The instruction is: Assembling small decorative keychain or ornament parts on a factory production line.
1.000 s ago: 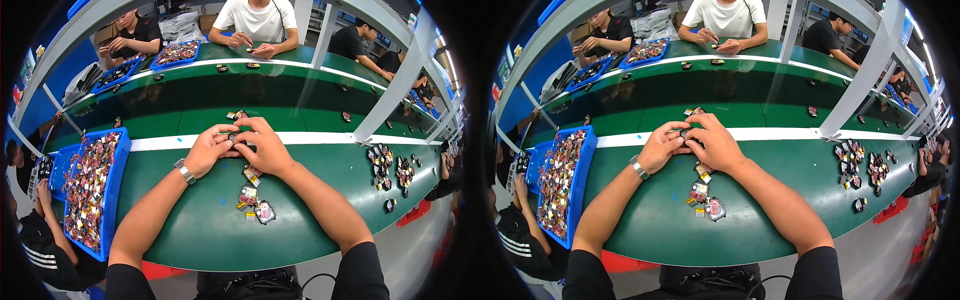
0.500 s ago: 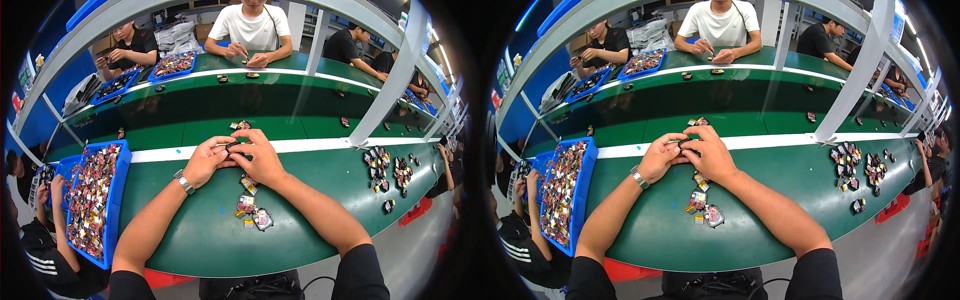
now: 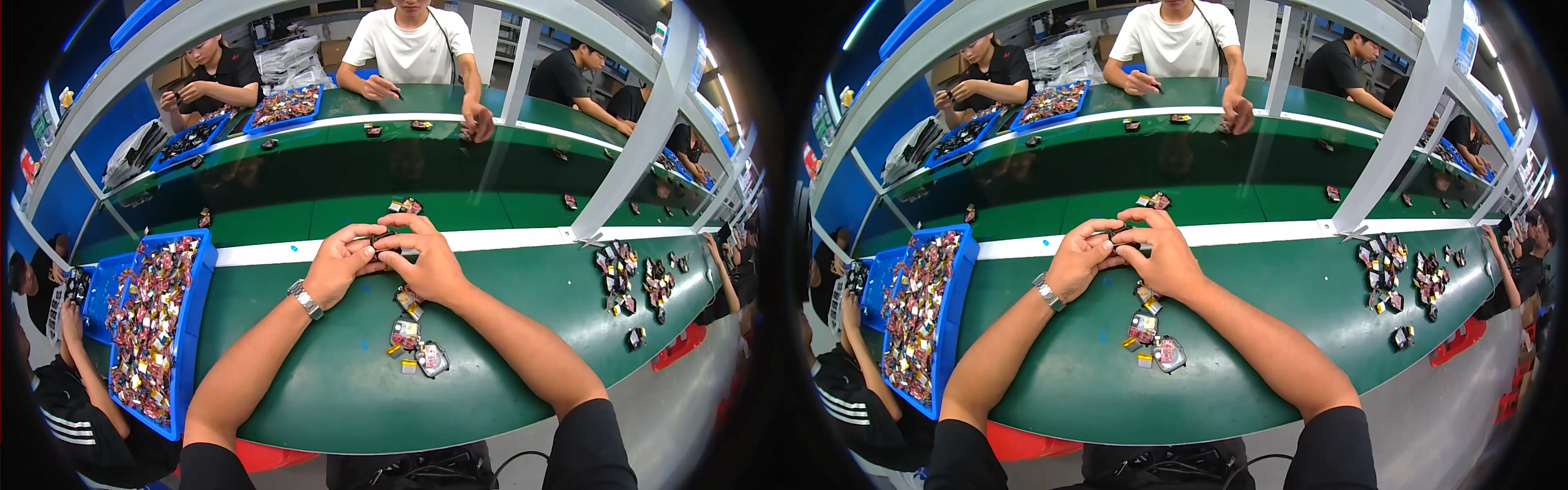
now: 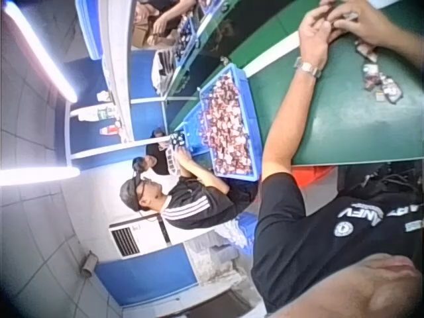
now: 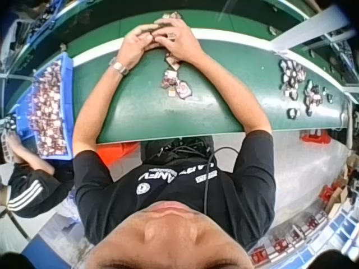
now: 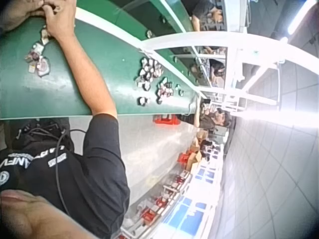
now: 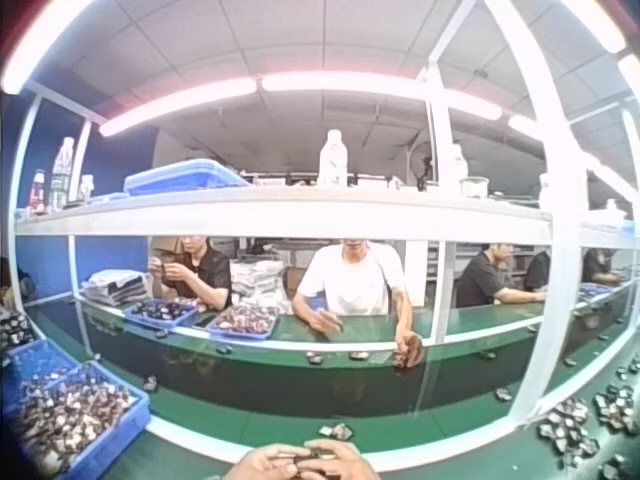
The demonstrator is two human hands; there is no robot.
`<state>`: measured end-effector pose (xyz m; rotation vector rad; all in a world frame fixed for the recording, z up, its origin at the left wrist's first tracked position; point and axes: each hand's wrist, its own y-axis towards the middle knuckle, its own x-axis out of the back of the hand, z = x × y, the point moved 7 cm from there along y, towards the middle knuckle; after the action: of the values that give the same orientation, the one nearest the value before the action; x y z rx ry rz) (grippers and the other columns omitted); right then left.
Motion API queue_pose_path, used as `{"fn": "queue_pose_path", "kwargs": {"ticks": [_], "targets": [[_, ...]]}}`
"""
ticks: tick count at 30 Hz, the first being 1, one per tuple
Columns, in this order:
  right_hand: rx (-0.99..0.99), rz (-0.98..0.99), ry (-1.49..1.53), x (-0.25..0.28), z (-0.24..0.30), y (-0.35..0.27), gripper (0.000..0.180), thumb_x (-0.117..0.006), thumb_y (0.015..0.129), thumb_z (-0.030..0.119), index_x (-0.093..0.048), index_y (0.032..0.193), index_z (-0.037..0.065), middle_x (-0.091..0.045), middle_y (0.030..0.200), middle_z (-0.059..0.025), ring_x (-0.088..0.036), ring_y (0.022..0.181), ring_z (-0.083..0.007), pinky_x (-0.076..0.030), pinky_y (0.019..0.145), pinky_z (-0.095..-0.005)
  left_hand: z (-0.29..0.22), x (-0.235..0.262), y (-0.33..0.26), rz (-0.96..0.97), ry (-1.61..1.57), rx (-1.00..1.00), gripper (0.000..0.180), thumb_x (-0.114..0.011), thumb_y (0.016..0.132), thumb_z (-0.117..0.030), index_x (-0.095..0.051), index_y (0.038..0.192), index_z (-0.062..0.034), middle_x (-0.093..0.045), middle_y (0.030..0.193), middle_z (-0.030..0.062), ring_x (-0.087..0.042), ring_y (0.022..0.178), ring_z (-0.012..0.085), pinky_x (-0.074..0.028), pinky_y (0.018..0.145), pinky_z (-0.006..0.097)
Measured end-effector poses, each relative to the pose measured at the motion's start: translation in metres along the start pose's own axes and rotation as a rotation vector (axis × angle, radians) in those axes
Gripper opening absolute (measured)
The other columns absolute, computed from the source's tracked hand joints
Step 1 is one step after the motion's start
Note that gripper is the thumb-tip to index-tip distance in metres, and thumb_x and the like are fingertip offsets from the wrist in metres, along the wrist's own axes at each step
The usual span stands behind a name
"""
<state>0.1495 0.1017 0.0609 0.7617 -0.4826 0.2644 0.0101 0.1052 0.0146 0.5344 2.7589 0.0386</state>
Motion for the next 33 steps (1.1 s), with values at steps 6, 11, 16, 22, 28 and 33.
{"fn": "queue_pose_path", "kwargs": {"ticks": [6, 11, 16, 22, 28, 33], "targets": [[0.012, -0.029, -0.032, 0.001, 0.003, -0.002, 0.013, -0.071, 0.081, 0.008, -0.073, 0.093, 0.007, -0.06, 0.121, -0.0086, -0.053, 0.115, -0.0294, -0.044, 0.099, -0.0397, -0.002, -0.001, -0.001, 0.007, 0.005, -0.006, 0.032, -0.052, 0.098, -0.005, -0.049, 0.13, 0.0011, -0.064, 0.118, 0.0144, -0.064, 0.11, 0.0209, -0.055, 0.097, 0.036], [0.004, -0.028, 0.047, 0.001, 0.002, -0.001, 0.016, -0.072, 0.079, 0.006, -0.073, 0.095, 0.008, -0.059, 0.124, -0.0099, -0.052, 0.117, -0.0298, -0.046, 0.098, -0.0386, 0.0, 0.003, -0.003, 0.013, -0.084, 0.012, 0.032, -0.052, 0.099, -0.005, -0.05, 0.129, 0.0027, -0.063, 0.118, 0.0143, -0.064, 0.109, 0.022, -0.055, 0.097, 0.037], [0.013, -0.015, 0.019, 0.0, 0.006, 0.0, 0.017, -0.07, 0.081, 0.007, -0.073, 0.097, 0.009, -0.057, 0.128, -0.0107, -0.049, 0.122, -0.0312, -0.044, 0.101, -0.0406, -0.006, -0.001, -0.001, -0.007, -0.039, -0.057, 0.031, -0.051, 0.099, -0.004, -0.05, 0.129, 0.0034, -0.063, 0.117, 0.0143, -0.064, 0.109, 0.0224, -0.056, 0.095, 0.036], [0.002, -0.029, -0.028, 0.001, 0.005, -0.003, 0.019, -0.068, 0.082, 0.01, -0.071, 0.102, 0.009, -0.057, 0.127, -0.011, -0.05, 0.12, -0.0308, -0.046, 0.097, -0.0398, -0.002, 0.001, -0.003, -0.059, -0.048, -0.05, 0.032, -0.057, 0.097, -0.009, -0.05, 0.128, 0.0008, -0.065, 0.113, 0.0125, -0.064, 0.107, 0.0207, -0.056, 0.094, 0.038], [0.182, -0.168, -0.119, 0.011, 0.024, 0.001, 0.013, -0.07, 0.076, 0.001, -0.066, 0.088, 0.005, -0.06, 0.105, -0.0081, -0.058, 0.096, -0.0266, -0.052, 0.078, -0.0355, -0.004, 0.001, -0.002, -0.065, -0.045, -0.045, 0.032, -0.051, 0.099, -0.006, -0.048, 0.13, 0.0031, -0.064, 0.116, 0.0132, -0.064, 0.109, 0.0213, -0.056, 0.096, 0.038], [0.251, -0.187, -0.205, 0.009, 0.027, 0.0, 0.014, -0.07, 0.075, 0.001, -0.065, 0.088, 0.004, -0.059, 0.099, -0.0081, -0.059, 0.089, -0.0254, -0.052, 0.071, -0.0338, -0.003, 0.001, -0.001, -0.071, -0.04, -0.031, 0.032, -0.051, 0.099, -0.006, -0.048, 0.13, 0.0026, -0.064, 0.114, 0.0115, -0.065, 0.106, 0.0195, -0.057, 0.094, 0.037]]}}
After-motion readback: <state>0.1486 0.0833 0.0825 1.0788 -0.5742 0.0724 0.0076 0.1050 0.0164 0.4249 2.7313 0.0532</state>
